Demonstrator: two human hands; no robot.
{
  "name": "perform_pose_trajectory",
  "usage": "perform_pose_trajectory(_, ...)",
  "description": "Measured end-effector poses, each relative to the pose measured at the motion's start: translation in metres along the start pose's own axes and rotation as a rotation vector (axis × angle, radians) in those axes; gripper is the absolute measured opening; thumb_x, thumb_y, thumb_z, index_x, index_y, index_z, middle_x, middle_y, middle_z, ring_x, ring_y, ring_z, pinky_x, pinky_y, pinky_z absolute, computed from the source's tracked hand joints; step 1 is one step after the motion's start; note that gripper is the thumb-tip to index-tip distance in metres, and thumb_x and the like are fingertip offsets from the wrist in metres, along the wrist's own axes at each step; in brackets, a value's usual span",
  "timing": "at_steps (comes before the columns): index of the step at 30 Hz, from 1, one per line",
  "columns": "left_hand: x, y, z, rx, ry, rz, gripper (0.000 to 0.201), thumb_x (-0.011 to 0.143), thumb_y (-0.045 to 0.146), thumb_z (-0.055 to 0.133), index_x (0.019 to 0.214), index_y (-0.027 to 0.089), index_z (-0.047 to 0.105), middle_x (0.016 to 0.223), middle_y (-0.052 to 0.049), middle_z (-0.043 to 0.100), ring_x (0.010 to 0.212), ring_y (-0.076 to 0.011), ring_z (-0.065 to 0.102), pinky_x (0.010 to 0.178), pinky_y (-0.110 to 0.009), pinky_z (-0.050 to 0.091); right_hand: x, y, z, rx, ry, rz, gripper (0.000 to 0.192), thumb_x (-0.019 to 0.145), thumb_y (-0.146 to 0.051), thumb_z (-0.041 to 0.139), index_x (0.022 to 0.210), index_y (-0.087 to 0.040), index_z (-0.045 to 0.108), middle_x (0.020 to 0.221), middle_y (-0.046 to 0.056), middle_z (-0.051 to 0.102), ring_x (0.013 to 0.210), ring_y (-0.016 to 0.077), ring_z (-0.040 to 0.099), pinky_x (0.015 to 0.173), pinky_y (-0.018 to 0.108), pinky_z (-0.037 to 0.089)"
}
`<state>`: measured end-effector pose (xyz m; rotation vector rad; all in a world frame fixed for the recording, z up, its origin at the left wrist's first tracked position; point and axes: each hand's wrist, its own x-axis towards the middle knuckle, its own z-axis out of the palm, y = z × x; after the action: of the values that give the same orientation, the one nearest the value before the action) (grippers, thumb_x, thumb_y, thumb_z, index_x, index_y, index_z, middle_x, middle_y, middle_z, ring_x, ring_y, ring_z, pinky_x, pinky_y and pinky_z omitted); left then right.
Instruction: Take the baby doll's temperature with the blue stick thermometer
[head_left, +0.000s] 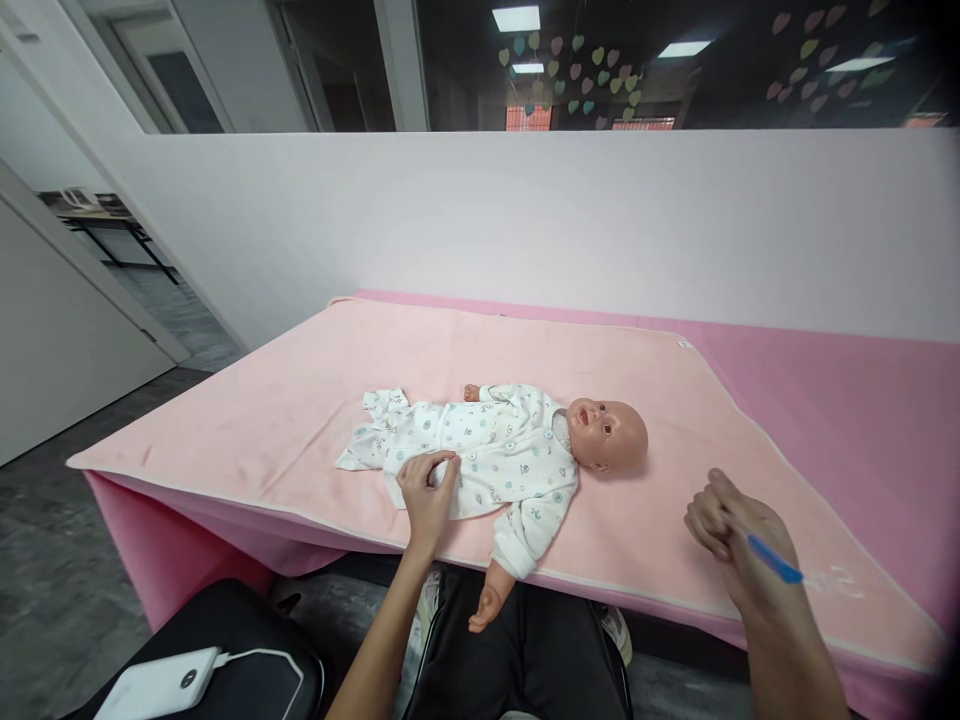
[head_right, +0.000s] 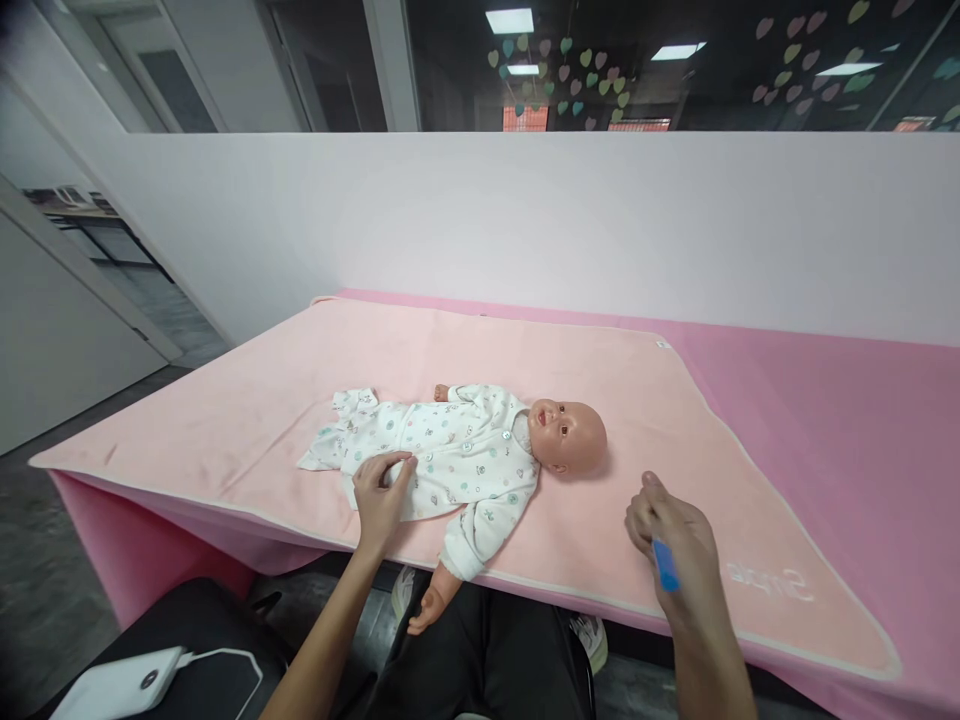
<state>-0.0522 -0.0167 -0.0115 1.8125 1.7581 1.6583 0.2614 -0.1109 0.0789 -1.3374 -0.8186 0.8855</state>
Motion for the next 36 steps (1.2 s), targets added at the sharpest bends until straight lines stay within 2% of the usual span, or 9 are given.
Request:
perform_pose_trajectory(3,0.000,0.001,0.000,-0.005,0.001,0.003,0.013,0.080,0.035,0.058,0.078,0.023,0.064,0.081,0.000,0.066,0.086,-0.0186,0.058,0.088,-0.035,0.035,0.001,0.003,0.001,-0.186,0.127,-0.044,0.051,0.076,-0.052,0.060,0.047,-0.018,0.034,0.046,-0.006,0.026,0.042,0.0055,0.023,0.041,0.023,0.017)
perform_pose_trajectory(9,0.000,0.001,-0.001,-0.002,-0.004,0.009,0.014,0.080,0.035,0.057,0.078,0.023,0.064,0.081,0.001,0.067,0.086,-0.0182,0.058,0.088,-0.035,0.035,0.005,0.006,0.002,0.121,-0.046,0.045,0.050,0.080,-0.048,0.056,0.048,-0.019,0.030,0.045,-0.007,0.024,0.038,0.0047,0.019,0.039,0.023,0.016)
perform_pose_trajectory(11,0.000,0.001,-0.001,-0.008,-0.001,0.013,0.013,0.080,0.035,0.058,0.078,0.023,0.064,0.081,0.001,0.067,0.085,-0.0182,0.058,0.087,-0.035,0.035,0.006,0.008,0.003,0.133,-0.104,0.075,0.050,0.081,-0.049,0.054,0.048,-0.020,0.028,0.044,-0.007,0.022,0.037,0.0049,0.017,0.038,0.024,0.016)
perform_pose_trajectory(16,-0.001,0.000,-0.001,-0.005,0.002,0.021,0.013,0.080,0.035,0.059,0.079,0.023,0.064,0.080,0.001,0.067,0.086,-0.0184,0.058,0.087,-0.035,0.035,0.006,0.016,0.006,-0.071,0.045,-0.003,0.048,0.078,-0.051,0.058,0.049,-0.018,0.037,0.045,-0.007,0.026,0.040,0.0045,0.021,0.039,0.022,0.015)
perform_pose_trajectory(22,-0.001,-0.001,-0.001,-0.015,-0.001,0.024,0.012,0.080,0.034,0.059,0.078,0.023,0.064,0.081,0.001,0.066,0.086,-0.0181,0.058,0.088,-0.035,0.034,0.006,0.007,0.003,0.153,-0.115,0.094,0.051,0.081,-0.051,0.053,0.049,-0.020,0.027,0.045,-0.008,0.021,0.038,0.0046,0.017,0.039,0.023,0.016)
perform_pose_trajectory(24,-0.001,-0.001,-0.001,-0.017,0.002,0.024,0.013,0.080,0.035,0.059,0.079,0.023,0.064,0.081,0.001,0.067,0.086,-0.0182,0.058,0.087,-0.035,0.035,0.006,0.006,0.004,0.058,-0.110,0.059,0.051,0.081,-0.053,0.051,0.049,-0.020,0.028,0.044,-0.007,0.021,0.039,0.0052,0.017,0.040,0.024,0.017)
perform_pose_trajectory(28,0.000,-0.001,-0.001,-0.027,0.000,0.025,0.012,0.080,0.034,0.059,0.078,0.023,0.064,0.080,0.001,0.066,0.085,-0.0181,0.058,0.087,-0.035,0.035,0.005,0.011,0.006,-0.202,0.055,-0.043,0.051,0.076,-0.055,0.058,0.049,-0.018,0.036,0.047,-0.005,0.026,0.043,0.0056,0.021,0.042,0.024,0.014)
perform_pose_trajectory(33,-0.001,-0.001,-0.002,-0.026,-0.004,0.024,0.013,0.080,0.035,0.059,0.079,0.023,0.064,0.080,0.001,0.066,0.085,-0.0183,0.058,0.087,-0.035,0.036,0.002,0.009,0.003,0.093,-0.176,0.089,0.053,0.081,-0.053,0.052,0.047,-0.020,0.028,0.045,-0.007,0.020,0.039,0.0051,0.015,0.041,0.024,0.014)
perform_pose_trajectory(36,-0.001,-0.001,-0.001,-0.024,-0.002,0.020,0.013,0.080,0.035,0.059,0.079,0.023,0.065,0.081,0.000,0.066,0.086,-0.0184,0.058,0.088,-0.036,0.035,0.002,0.008,0.001,0.030,-0.188,0.088,0.052,0.079,-0.052,0.055,0.046,-0.019,0.031,0.045,-0.007,0.023,0.040,0.0052,0.018,0.041,0.024,0.017)
